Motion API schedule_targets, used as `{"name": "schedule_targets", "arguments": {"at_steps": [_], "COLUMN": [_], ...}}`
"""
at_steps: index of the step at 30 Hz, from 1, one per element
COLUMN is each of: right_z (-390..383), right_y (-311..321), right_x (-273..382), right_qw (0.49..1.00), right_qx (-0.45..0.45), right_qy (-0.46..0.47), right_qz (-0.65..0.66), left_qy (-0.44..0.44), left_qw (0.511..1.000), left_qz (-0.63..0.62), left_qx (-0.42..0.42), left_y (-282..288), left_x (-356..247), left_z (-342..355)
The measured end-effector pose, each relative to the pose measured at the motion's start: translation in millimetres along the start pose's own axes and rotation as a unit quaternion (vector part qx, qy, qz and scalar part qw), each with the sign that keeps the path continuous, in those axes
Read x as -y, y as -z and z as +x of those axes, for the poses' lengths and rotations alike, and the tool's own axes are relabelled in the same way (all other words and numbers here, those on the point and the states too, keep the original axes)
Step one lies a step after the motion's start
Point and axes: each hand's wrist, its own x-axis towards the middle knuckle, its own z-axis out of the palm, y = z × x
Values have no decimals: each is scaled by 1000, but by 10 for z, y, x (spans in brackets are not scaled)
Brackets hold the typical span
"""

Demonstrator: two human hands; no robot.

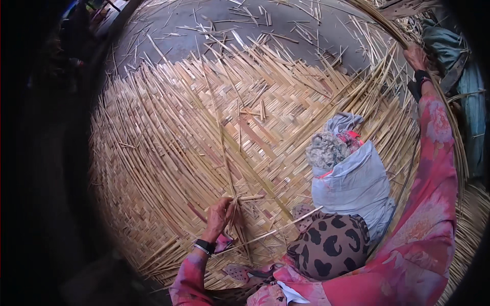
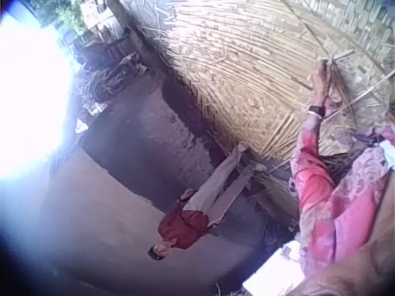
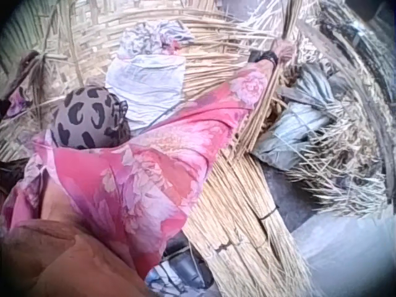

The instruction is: Weaving and interlocking bamboo strips to create or repair a mat.

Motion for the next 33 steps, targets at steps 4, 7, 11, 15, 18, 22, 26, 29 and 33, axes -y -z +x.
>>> {"name": "schedule_targets", "arguments": {"at_steps": [4,7,11,15,18,22,26,29,33], "right_z": [-693,-1880,-2439,-2150,-2424,-3358,-3900,-3944,-3916], "right_y": [-589,-1403,-1645,-660,381,896,490,383,-467], "right_x": [-1323,-1591,-1582,-51,1587,2876,3039,3074,2868], "right_qw": [988,936,924,981,835,567,500,540,551], "right_qx": [99,269,362,13,23,69,318,268,335], "right_qy": [-115,-229,-122,172,375,722,745,712,690], "right_qz": [-12,9,1,86,402,391,307,359,329], "left_qy": [30,60,84,105,53,-138,86,55,29], "left_qw": [995,991,987,980,982,979,942,974,982], "left_qz": [-17,77,61,-26,-64,-84,-323,-194,-107], "left_qx": [-90,-87,-120,-168,-171,-126,-23,-99,-150], "left_y": [25,-88,-322,-194,-335,-628,-679,-873,-1060], "left_x": [154,170,207,59,-130,-754,-557,-198,32], "left_z": [216,391,477,220,78,113,-257,-786,-836]}}
